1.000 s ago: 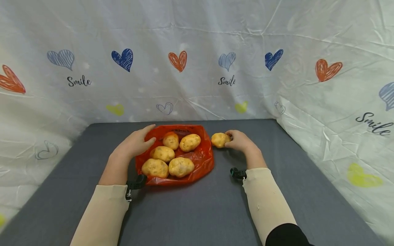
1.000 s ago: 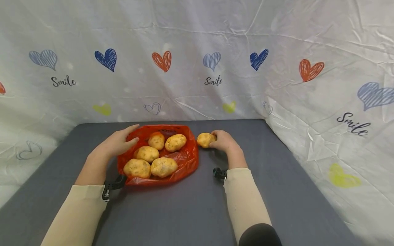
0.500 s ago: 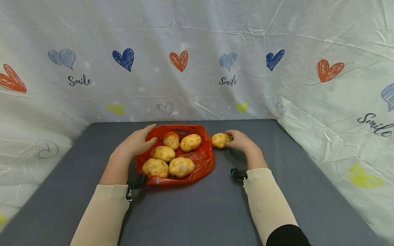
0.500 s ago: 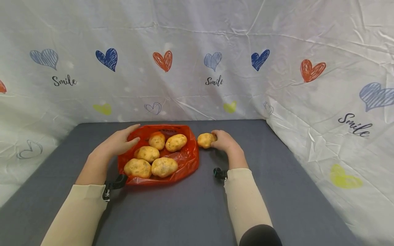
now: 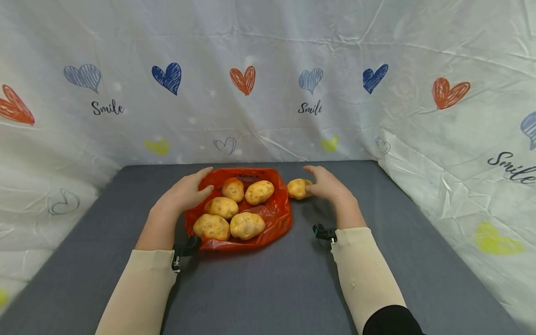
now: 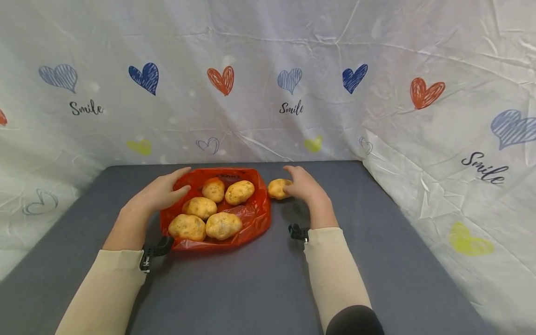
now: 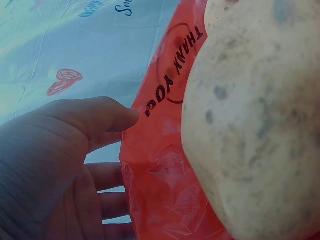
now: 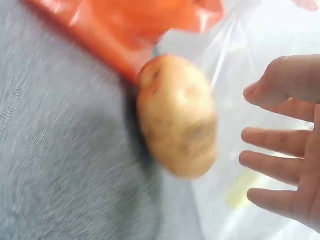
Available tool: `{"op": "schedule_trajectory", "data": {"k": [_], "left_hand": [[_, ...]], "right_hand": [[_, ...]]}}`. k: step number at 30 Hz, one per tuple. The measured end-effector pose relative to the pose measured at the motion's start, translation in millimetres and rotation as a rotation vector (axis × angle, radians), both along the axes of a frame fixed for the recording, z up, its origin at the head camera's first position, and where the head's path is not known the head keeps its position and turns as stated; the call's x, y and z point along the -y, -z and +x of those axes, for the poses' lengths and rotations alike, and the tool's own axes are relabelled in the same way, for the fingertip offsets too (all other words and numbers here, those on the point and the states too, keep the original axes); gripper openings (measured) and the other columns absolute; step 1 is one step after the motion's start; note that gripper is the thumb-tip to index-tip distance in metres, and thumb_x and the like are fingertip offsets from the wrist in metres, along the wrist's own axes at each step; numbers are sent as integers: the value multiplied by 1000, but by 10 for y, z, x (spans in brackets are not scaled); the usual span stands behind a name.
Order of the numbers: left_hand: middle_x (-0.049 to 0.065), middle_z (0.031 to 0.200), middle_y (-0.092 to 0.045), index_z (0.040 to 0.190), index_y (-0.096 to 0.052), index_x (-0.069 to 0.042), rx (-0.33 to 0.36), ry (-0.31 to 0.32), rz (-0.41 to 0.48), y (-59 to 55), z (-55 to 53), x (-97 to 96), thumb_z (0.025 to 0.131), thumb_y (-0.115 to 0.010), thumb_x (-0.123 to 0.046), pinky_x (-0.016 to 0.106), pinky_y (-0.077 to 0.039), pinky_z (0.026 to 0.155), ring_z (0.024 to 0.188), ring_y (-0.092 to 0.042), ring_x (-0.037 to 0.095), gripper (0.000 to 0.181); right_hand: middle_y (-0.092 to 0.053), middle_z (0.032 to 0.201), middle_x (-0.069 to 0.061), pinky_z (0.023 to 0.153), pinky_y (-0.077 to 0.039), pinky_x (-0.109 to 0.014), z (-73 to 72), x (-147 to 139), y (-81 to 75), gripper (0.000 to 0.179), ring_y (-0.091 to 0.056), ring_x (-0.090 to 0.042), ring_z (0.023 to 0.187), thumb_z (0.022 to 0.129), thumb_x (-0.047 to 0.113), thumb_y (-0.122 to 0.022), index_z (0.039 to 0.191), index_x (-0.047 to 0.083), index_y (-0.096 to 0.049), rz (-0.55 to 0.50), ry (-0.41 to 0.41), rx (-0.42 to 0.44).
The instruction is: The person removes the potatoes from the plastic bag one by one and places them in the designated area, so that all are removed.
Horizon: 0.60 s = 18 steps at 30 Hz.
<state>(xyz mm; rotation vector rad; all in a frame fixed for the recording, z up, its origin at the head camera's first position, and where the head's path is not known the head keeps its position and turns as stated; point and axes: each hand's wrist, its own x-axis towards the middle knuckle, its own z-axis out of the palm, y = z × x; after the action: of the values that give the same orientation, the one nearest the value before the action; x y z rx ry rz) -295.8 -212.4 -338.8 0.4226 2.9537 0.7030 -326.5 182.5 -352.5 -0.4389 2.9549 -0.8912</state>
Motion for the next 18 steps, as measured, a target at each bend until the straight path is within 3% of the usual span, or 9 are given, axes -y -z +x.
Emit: {"op": "schedule_trajectory", "data": {"k": [5,10,14,18], "left_hand": [[13,151,-29,152,-18,-20,-1,5,-12,-9,-15,-5,96,-50,-39,58,-26,106,133,-31,36,67],[13,150,-30,152,-19,-20,-6,7,-17,-5,-17,-16,96,-50,-39,57,-26,106,133,-31,36,67],[14,150,-30,152,-19,-19,-8,11,-18,1,-18,-19,96,-50,-39,57,-26,106,133,-32,36,67],[14,150,-30,152,-18,-19,0,6,-24,5,-15,-19,96,-49,-39,58,-25,106,133,-31,36,67]], "right_hand": [[-36,145,-4,106,-31,-46,97,100,-174,63,-33,-23,132,85,18,-62,143,14,-40,-29,-19,-98],[-39,143,-3,101,-38,-44,204,242,-313,60,-38,-24,127,87,20,-61,143,16,-40,-76,-87,-126],[-43,139,-4,95,-43,-43,275,380,-361,58,-44,-26,123,88,22,-62,142,19,-41,-111,-155,-89],[-50,134,-7,92,-46,-40,322,548,-337,56,-50,-27,119,87,22,-66,139,17,-45,-128,-268,15]]}}
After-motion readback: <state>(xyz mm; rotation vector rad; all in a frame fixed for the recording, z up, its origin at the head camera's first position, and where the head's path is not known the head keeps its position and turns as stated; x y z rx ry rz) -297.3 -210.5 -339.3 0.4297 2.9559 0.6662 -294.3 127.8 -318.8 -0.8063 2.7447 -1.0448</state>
